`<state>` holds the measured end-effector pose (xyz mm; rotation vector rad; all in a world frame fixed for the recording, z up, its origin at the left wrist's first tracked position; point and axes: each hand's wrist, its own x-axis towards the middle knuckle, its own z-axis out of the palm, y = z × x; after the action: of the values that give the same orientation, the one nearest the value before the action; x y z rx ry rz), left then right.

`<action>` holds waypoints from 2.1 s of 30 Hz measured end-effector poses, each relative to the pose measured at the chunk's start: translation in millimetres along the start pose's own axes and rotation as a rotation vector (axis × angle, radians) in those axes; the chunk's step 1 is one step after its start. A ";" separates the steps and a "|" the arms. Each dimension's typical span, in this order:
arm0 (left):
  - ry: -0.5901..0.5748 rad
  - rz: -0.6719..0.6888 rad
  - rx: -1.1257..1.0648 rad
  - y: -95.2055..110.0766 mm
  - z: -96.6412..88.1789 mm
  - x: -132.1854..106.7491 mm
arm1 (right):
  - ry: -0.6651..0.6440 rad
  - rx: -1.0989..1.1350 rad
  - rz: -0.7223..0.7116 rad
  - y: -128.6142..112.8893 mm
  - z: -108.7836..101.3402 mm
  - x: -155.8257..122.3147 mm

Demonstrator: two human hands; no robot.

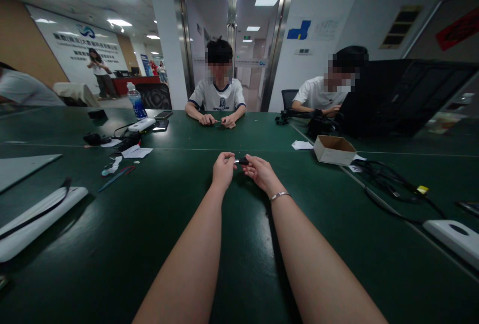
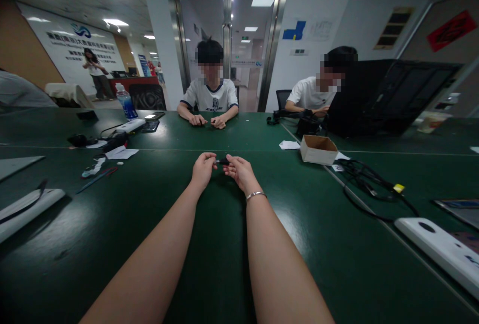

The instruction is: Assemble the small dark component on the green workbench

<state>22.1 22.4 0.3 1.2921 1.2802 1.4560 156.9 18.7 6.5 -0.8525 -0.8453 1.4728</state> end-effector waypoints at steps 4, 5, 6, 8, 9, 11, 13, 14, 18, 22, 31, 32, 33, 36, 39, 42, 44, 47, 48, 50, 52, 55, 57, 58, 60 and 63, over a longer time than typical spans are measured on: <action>0.005 -0.009 0.000 -2.3 1.6 0.4 | 0.010 -0.004 0.009 -1.1 1.5 -1.0; 0.002 -0.006 -0.001 -2.9 1.9 0.4 | 0.011 -0.005 0.011 -1.6 2.0 -1.3; 0.003 0.003 -0.004 -3.5 2.2 0.4 | 0.011 -0.007 0.012 -2.0 2.4 -1.5; 0.016 0.017 -0.013 -4.6 2.3 0.5 | 0.012 -0.008 0.013 -2.6 2.9 -1.9; 0.022 0.011 -0.017 -5.0 2.3 0.6 | 0.011 -0.006 0.013 -2.7 3.0 -2.0; 0.019 -0.012 -0.009 -5.8 1.9 1.1 | 0.008 -0.001 0.009 -2.6 2.8 -2.1; 0.009 -0.018 0.003 -6.5 1.4 1.6 | 0.006 0.003 0.006 -2.2 2.5 -2.0; 0.007 -0.008 0.004 -6.8 1.2 1.9 | 0.006 0.003 0.006 -2.1 2.3 -1.9; 0.010 0.019 -0.002 -7.7 0.9 2.4 | 0.008 0.002 0.011 -1.6 1.5 -1.4; -0.008 0.027 0.007 -7.6 1.5 2.4 | 0.000 0.004 0.007 -1.7 1.6 -1.5; -0.007 0.076 0.044 -7.3 0.7 2.5 | -0.007 0.003 0.007 -2.7 1.8 -2.5; 0.002 0.075 0.050 -7.8 0.8 2.8 | -0.009 0.003 0.008 -2.6 1.7 -2.3; 0.004 0.068 0.050 -8.5 0.9 3.3 | -0.011 0.002 0.008 -2.6 1.6 -2.2; -0.008 0.053 0.031 -10.9 1.6 4.5 | -0.015 -0.001 0.006 -2.6 1.7 -2.2; 0.000 0.063 0.040 -11.9 1.8 4.8 | -0.016 -0.001 0.003 -3.0 1.9 -2.8; 0.000 0.019 0.045 -10.0 1.8 3.7 | 0.002 0.016 -0.006 -3.0 1.7 -3.0; -0.020 0.011 0.041 -8.0 2.0 2.4 | 0.029 0.025 -0.021 -2.5 1.5 -2.7; -0.017 0.045 0.041 -6.2 1.9 1.1 | 0.023 0.010 -0.015 -1.6 1.2 -1.6; -0.008 0.051 0.044 -6.2 1.6 1.0 | 0.009 0.003 -0.005 -1.5 1.2 -1.3; 0.004 0.055 0.053 -6.9 1.0 1.1 | -0.010 -0.002 0.008 -1.5 1.0 -0.9; 0.008 0.062 0.061 -8.2 0.2 1.7 | -0.015 -0.004 0.010 -1.7 0.8 -0.8; 0.013 0.077 0.074 -9.9 -0.8 2.6 | -0.013 -0.013 0.011 -2.1 0.6 -1.2; 0.020 0.088 0.095 -10.4 -1.1 2.9 | -0.007 -0.023 0.009 -2.1 0.6 -1.7; 0.021 0.091 0.107 -10.4 -1.2 2.9 | -0.005 -0.028 0.004 -2.1 0.6 -2.1; 0.022 0.096 0.135 -10.2 -1.2 2.7 | -0.010 -0.037 -0.003 -1.9 0.8 -2.7; 0.036 0.111 0.170 -9.5 -1.0 1.8 | -0.045 -0.051 -0.002 -1.5 0.9 -3.2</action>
<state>20.2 25.7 -8.7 1.4748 1.4001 1.4790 157.0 15.6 8.3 -0.8592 -0.9197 1.4789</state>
